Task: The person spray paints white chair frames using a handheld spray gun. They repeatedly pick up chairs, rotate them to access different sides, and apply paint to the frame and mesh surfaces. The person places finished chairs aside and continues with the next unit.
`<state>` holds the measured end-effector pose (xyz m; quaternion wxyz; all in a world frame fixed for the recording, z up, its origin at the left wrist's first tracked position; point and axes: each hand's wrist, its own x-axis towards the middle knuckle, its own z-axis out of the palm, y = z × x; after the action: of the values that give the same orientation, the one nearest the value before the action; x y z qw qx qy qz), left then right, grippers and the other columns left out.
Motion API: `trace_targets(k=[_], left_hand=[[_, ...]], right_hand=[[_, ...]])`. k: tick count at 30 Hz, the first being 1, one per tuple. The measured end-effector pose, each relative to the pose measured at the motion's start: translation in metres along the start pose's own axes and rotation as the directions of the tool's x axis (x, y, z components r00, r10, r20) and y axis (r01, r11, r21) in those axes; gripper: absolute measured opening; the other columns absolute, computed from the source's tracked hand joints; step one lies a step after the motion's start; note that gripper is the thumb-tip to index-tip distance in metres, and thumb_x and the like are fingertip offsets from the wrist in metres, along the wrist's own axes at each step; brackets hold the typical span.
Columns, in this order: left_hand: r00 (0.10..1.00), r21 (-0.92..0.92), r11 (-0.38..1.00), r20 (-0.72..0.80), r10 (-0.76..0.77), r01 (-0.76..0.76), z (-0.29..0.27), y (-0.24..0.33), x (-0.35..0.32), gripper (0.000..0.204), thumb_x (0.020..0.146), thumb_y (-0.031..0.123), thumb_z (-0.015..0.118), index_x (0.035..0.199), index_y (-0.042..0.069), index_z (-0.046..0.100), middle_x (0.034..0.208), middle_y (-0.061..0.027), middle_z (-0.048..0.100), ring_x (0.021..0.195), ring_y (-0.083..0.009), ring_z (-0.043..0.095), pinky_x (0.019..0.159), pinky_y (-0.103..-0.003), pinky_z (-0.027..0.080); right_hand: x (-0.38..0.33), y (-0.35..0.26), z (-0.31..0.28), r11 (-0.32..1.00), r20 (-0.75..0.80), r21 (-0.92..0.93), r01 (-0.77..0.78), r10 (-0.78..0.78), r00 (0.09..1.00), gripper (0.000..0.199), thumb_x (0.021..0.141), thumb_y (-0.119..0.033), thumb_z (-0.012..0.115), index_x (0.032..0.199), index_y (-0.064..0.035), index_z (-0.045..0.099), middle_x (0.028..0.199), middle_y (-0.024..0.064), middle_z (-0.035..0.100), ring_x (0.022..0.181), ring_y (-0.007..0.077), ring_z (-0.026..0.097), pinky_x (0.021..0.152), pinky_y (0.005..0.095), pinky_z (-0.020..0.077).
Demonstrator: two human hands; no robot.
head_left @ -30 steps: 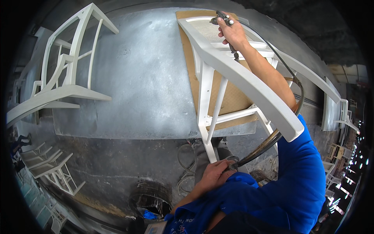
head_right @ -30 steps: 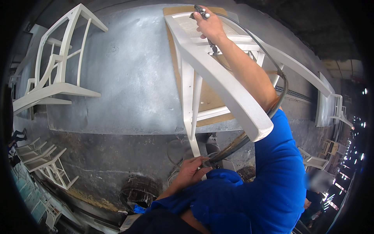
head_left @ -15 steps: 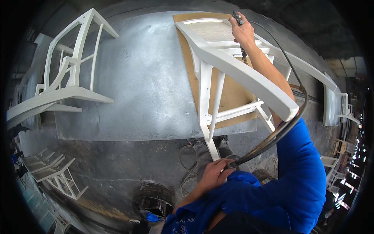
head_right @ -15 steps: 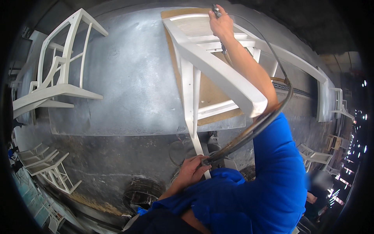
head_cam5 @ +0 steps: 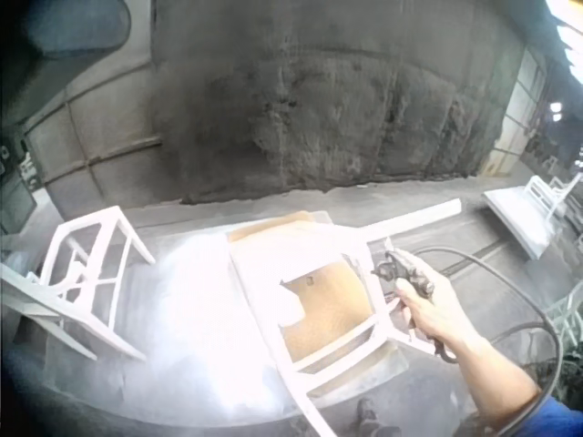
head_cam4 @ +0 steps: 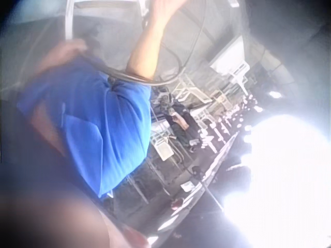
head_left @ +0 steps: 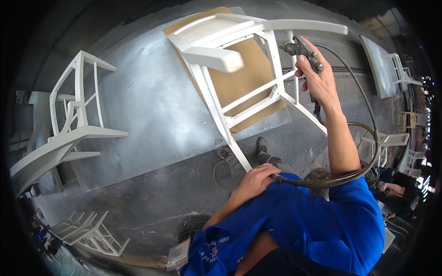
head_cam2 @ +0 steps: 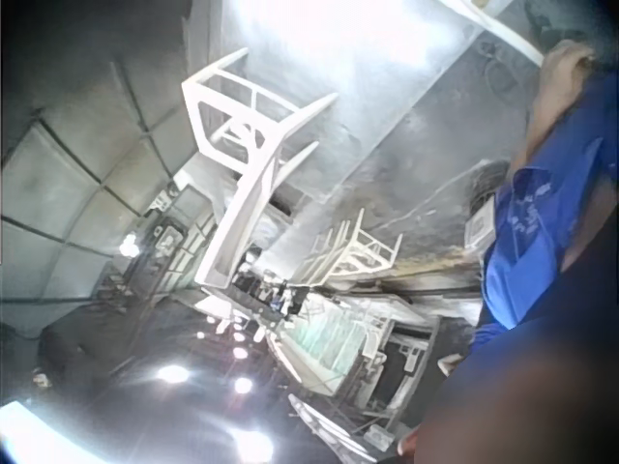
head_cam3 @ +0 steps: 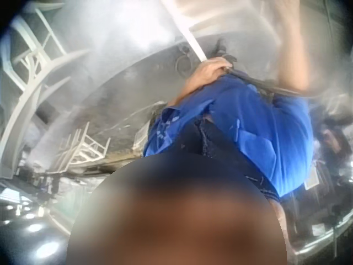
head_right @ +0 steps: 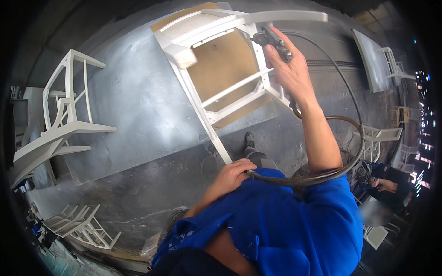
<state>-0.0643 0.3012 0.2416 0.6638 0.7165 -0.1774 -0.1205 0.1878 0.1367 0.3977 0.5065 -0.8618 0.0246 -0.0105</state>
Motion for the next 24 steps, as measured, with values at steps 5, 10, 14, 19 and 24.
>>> trace_targets(k=[5, 10, 14, 19, 24], left_hand=[[0.991, -0.004, 0.994, 0.081, -0.107, 0.107, 0.051, 0.011, 0.003, 0.035, 0.082, -0.002, 0.071, 0.117, 0.001, 0.073, 0.118, -0.0157, 0.074, 0.112, -0.0352, 0.071, 0.096, -0.04, 0.057], [0.988, 0.042, 0.987, -0.021, -0.152, 0.153, 0.104, 0.018, 0.001, 0.027, 0.089, 0.0, 0.072, 0.116, 0.001, 0.073, 0.119, -0.0171, 0.074, 0.11, -0.0361, 0.072, 0.095, -0.04, 0.057], [0.984, 0.083, 0.982, -0.064, -0.165, 0.17, 0.143, 0.026, 0.0, 0.029, 0.087, -0.002, 0.069, 0.116, 0.001, 0.072, 0.12, -0.0172, 0.074, 0.111, -0.0366, 0.071, 0.096, -0.04, 0.057], [0.98, 0.108, 0.98, -0.121, -0.156, 0.169, 0.168, 0.037, 0.001, 0.033, 0.084, -0.004, 0.066, 0.116, 0.002, 0.072, 0.119, -0.0177, 0.074, 0.112, -0.0371, 0.071, 0.096, -0.041, 0.056], [0.973, 0.036, 0.975, -0.086, -0.216, 0.219, 0.163, 0.04, -0.004, 0.034, 0.083, -0.003, 0.067, 0.117, 0.002, 0.071, 0.116, -0.0186, 0.073, 0.11, -0.0382, 0.071, 0.095, -0.042, 0.056]], right_hand=[[-0.016, 0.014, -0.043, 0.981, 0.034, -0.147, 0.127, -0.124, 0.992, 0.052, 0.101, -0.037, 0.068, 0.15, -0.0249, 0.058, 0.129, 0.0192, 0.072, 0.116, 0.0337, 0.069, 0.102, 0.0429, 0.0512], [-0.04, 0.025, -0.059, 0.975, 0.188, -0.059, 0.214, -0.2, 0.962, 0.052, 0.101, -0.039, 0.069, 0.15, -0.0272, 0.058, 0.111, 0.0145, 0.072, 0.101, 0.0285, 0.068, 0.091, 0.0396, 0.0533], [-0.054, 0.027, -0.068, 0.976, 0.3, 0.086, 0.198, -0.215, 0.929, 0.053, 0.1, -0.043, 0.068, 0.15, -0.028, 0.057, 0.129, 0.017, 0.072, 0.12, 0.0332, 0.068, 0.103, 0.0412, 0.0516], [-0.052, 0.025, -0.089, 0.974, 0.304, 0.114, 0.193, -0.22, 0.927, 0.053, 0.1, -0.045, 0.067, 0.15, -0.03, 0.057, 0.127, 0.0154, 0.072, 0.119, 0.0299, 0.068, 0.102, 0.0409, 0.0528], [-0.031, 0.018, -0.111, 0.999, 0.215, 0.034, 0.032, -0.038, 0.976, 0.053, 0.101, -0.043, 0.066, 0.15, -0.0291, 0.056, 0.124, 0.0207, 0.073, 0.118, 0.0315, 0.068, 0.101, 0.0432, 0.0537]])
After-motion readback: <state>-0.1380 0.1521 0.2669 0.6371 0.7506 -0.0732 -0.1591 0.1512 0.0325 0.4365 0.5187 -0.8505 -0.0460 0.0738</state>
